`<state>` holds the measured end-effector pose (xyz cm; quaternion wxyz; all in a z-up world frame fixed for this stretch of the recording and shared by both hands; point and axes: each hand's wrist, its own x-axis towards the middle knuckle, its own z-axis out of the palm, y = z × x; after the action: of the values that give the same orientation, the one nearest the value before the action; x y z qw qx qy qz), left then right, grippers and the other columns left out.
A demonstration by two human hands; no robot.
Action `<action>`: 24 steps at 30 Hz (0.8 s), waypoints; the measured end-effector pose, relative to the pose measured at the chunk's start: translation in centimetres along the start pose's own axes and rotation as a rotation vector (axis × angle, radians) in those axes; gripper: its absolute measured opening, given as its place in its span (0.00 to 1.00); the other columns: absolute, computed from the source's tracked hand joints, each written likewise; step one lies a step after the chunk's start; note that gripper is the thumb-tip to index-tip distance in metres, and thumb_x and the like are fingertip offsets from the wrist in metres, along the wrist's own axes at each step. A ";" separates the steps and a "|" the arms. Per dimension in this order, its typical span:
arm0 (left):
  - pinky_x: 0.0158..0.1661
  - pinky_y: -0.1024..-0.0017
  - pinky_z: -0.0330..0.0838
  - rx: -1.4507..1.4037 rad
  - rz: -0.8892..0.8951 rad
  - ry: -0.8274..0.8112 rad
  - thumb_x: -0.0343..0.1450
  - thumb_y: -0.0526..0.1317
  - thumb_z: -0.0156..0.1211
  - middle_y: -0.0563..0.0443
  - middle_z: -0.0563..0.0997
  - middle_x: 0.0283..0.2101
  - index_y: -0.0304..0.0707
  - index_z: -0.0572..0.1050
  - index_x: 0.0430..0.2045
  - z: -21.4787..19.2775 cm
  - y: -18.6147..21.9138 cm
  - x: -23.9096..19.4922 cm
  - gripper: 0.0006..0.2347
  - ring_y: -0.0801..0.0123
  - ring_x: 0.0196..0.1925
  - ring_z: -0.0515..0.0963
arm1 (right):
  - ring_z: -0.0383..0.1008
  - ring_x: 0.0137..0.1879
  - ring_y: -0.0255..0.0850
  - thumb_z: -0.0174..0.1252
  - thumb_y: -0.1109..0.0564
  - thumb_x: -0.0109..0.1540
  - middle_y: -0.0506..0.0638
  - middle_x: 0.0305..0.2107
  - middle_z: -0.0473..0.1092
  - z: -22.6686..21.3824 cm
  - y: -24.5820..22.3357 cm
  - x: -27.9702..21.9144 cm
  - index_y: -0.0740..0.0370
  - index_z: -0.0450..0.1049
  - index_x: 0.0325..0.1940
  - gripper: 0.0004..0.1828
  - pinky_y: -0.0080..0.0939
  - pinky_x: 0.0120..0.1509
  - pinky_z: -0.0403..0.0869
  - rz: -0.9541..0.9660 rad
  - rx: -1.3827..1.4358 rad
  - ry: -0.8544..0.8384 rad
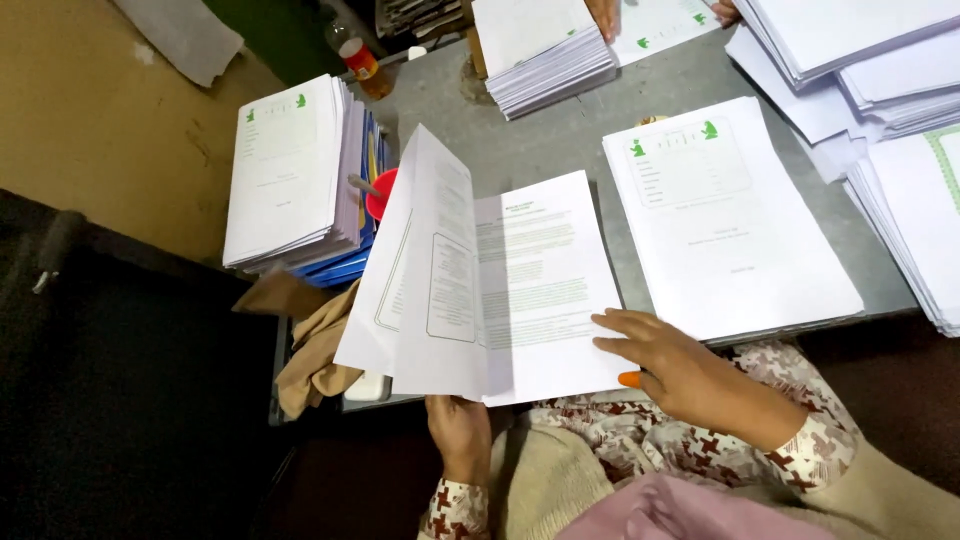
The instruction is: Sorting and inspecting stacks of printed documents on a table in a print shop.
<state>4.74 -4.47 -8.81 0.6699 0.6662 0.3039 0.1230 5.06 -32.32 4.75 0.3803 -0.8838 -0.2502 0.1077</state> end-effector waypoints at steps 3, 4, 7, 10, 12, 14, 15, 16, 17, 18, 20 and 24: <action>0.43 0.71 0.67 -0.027 0.054 -0.025 0.73 0.46 0.48 0.52 0.67 0.33 0.34 0.71 0.28 -0.3 -1.9 0.7 0.12 0.70 0.37 0.68 | 0.57 0.70 0.57 0.47 0.74 0.55 0.64 0.60 0.64 -0.1 -0.1 0.2 0.69 0.70 0.57 0.26 0.56 0.71 0.57 0.085 0.049 -0.051; 0.43 0.71 0.67 -0.041 0.083 -0.040 0.73 0.44 0.49 0.52 0.68 0.34 0.34 0.72 0.29 -0.3 -2.5 0.9 0.11 0.70 0.37 0.69 | 0.58 0.70 0.55 0.48 0.73 0.55 0.61 0.59 0.65 0.2 0.2 0.2 0.67 0.71 0.56 0.25 0.55 0.71 0.59 0.096 0.045 -0.039; 0.45 0.72 0.67 -0.075 0.147 -0.072 0.73 0.42 0.50 0.52 0.70 0.35 0.34 0.74 0.30 -0.3 -4.3 1.6 0.10 0.71 0.39 0.70 | 0.63 0.65 0.51 0.50 0.67 0.57 0.54 0.56 0.69 3.2 4.6 0.8 0.60 0.75 0.51 0.19 0.52 0.67 0.65 -0.026 -0.015 0.119; 0.56 0.63 0.57 0.093 0.252 -0.313 0.72 0.47 0.45 0.46 0.66 0.52 0.40 0.68 0.46 0.6 3.2 -2.4 0.14 0.62 0.56 0.61 | 0.69 0.56 0.49 0.50 0.59 0.61 0.51 0.50 0.73 4.8 6.7 1.5 0.56 0.78 0.46 0.13 0.50 0.58 0.73 -0.163 -0.060 0.294; 0.66 0.54 0.48 0.276 0.324 -0.528 0.72 0.53 0.39 0.40 0.60 0.68 0.46 0.61 0.62 1.3 7.8 -4.7 0.24 0.51 0.72 0.53 | 0.71 0.53 0.49 0.49 0.57 0.62 0.52 0.46 0.75 4.3 5.9 1.9 0.56 0.79 0.44 0.13 0.49 0.54 0.75 -0.177 -0.054 0.320; 0.67 0.52 0.44 0.617 0.856 -0.698 0.70 0.61 0.41 0.46 0.61 0.68 0.46 0.61 0.62 1.4 8.8 -5.0 0.29 0.54 0.72 0.55 | 0.71 0.47 0.48 0.48 0.69 0.60 0.50 0.37 0.75 3.4 3.9 1.9 0.63 0.76 0.46 0.14 0.45 0.51 0.74 -0.288 -0.010 0.413; 0.67 0.52 0.44 0.618 0.855 -0.702 0.70 0.61 0.41 0.46 0.61 0.68 0.46 0.61 0.62 1.6 8.4 -5.0 0.29 0.54 0.72 0.55 | 0.71 0.47 0.48 0.48 0.69 0.60 0.50 0.37 0.75 3.5 4.1 1.9 0.63 0.76 0.46 0.14 0.45 0.51 0.74 -0.285 -0.009 0.414; 0.67 0.54 0.45 0.691 0.879 -0.666 0.70 0.56 0.48 0.44 0.60 0.68 0.43 0.60 0.63 1.8 8.0 -5.0 0.28 0.54 0.72 0.56 | 0.71 0.50 0.50 0.48 0.66 0.61 0.52 0.39 0.75 3.7 4.3 1.8 0.64 0.75 0.45 0.12 0.47 0.54 0.73 -0.293 -0.038 0.438; 0.67 0.55 0.46 0.763 0.901 -0.625 0.70 0.51 0.54 0.42 0.60 0.68 0.39 0.58 0.63 2.1 7.7 -5.0 0.28 0.54 0.71 0.56 | 0.70 0.53 0.52 0.48 0.63 0.62 0.53 0.41 0.74 3.7 4.5 1.9 0.66 0.74 0.44 0.10 0.50 0.58 0.72 -0.303 -0.066 0.459; 0.67 0.55 0.46 0.765 0.900 -0.624 0.70 0.51 0.54 0.42 0.60 0.68 0.39 0.58 0.63 1.9 7.1 -4.8 0.28 0.54 0.71 0.56 | 0.70 0.53 0.52 0.48 0.63 0.62 0.53 0.41 0.74 3.9 4.6 1.7 0.66 0.74 0.44 0.10 0.50 0.58 0.72 -0.304 -0.064 0.458; 0.68 0.56 0.49 0.653 1.004 -0.533 0.60 0.16 0.49 0.45 0.64 0.66 0.41 0.62 0.61 1.8 5.9 -4.3 0.33 0.54 0.70 0.60 | 0.68 0.59 0.47 0.48 0.57 0.63 0.52 0.52 0.70 4.2 5.1 1.4 0.59 0.70 0.56 0.17 0.51 0.64 0.70 -0.199 -0.059 0.540; 0.70 0.56 0.46 0.305 0.739 -0.482 0.57 0.16 0.34 0.46 0.69 0.63 0.39 0.68 0.57 1.8 5.2 -4.0 0.33 0.55 0.69 0.63 | 0.75 0.46 0.46 0.46 0.65 0.62 0.58 0.55 0.66 3.1 4.9 0.3 0.60 0.64 0.63 0.23 0.44 0.54 0.77 -0.071 0.061 0.628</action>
<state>3.86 -7.75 -2.93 0.5268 0.8304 -0.1035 0.1491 5.95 -33.09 -0.87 0.4688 -0.8528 -0.1479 -0.1766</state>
